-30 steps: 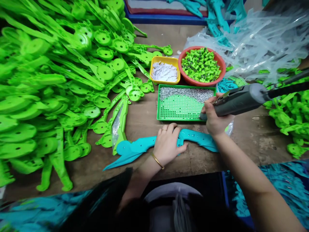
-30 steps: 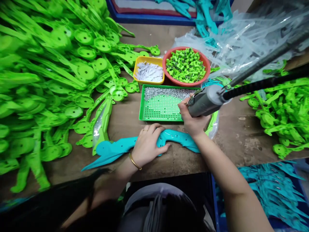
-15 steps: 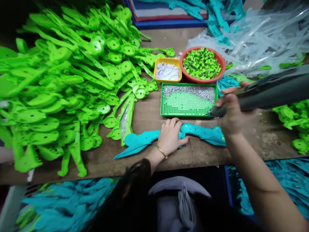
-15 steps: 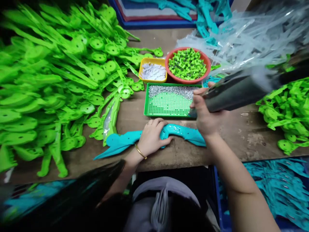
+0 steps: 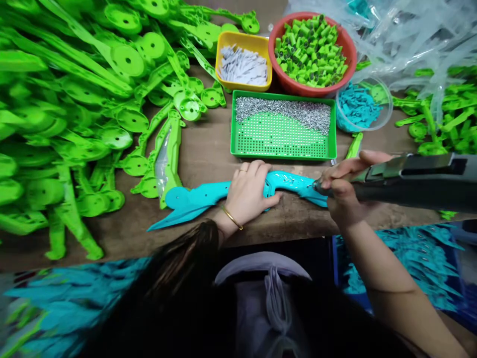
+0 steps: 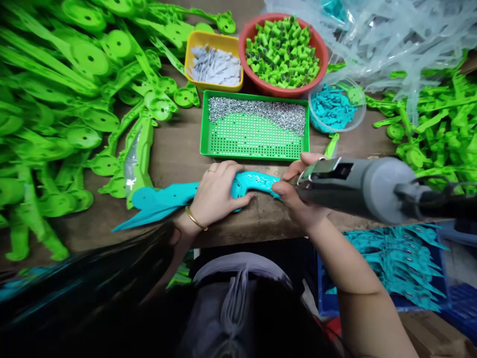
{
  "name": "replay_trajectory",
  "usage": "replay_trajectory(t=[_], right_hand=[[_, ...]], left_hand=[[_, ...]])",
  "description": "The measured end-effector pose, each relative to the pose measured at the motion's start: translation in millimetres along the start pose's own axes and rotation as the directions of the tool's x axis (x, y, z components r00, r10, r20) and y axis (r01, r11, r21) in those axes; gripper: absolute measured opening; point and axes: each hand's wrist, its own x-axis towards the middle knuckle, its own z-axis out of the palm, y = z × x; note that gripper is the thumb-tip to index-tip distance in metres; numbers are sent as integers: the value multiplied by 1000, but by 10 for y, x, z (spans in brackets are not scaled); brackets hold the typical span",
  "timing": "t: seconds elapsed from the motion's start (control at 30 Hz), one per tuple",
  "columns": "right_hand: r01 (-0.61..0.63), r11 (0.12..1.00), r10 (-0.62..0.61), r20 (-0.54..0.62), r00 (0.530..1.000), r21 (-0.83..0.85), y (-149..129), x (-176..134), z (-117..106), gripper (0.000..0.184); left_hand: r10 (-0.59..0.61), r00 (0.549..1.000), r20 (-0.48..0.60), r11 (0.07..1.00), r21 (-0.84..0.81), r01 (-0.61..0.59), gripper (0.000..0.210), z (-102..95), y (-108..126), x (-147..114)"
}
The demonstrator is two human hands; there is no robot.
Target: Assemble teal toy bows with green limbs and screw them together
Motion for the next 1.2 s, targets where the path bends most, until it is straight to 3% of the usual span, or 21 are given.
replay_trajectory(t=[0.23, 0.53, 0.73, 0.8, 0.9, 0.97, 1.07, 1.2], right_hand=[[-102, 993, 101, -23, 995, -53, -199, 88, -2, 39], [-121, 991, 123, 39, 992, -58, 47, -22, 1, 39], [-133, 991, 130, 93, 987, 25, 16, 15, 36, 37], [-111, 994, 111, 45, 993, -5, -18, 152, 42, 30], [31, 1000, -31, -127, 991, 0, 25, 450, 80, 25], [84, 996, -74, -203, 976, 40, 157, 622, 129, 23], [33, 999, -30, -271, 962, 7, 449, 740, 207, 18], [-8, 996, -18, -295, 955, -88, 714, 716, 245, 23]], left_hand=[[3, 1000, 11, 1000, 10, -3, 49, 1, -12, 5], [-10, 1000, 29, 1000, 4, 10, 48, 2, -3, 10], [-24, 1000, -2, 1000, 6, 24, 50, 6, -41, -40], [-30, 999, -18, 999, 38, 31, 53, -28, -45, -80], [-29, 998, -49, 990, 137, 36, 54, -78, 64, -109], [75, 996, -56, 984, 167, -65, 61, -61, 224, -78], [283, 958, -36, 952, 129, -277, 80, 80, 491, 40], [318, 948, -8, 940, 130, -314, 81, 332, 654, 202]])
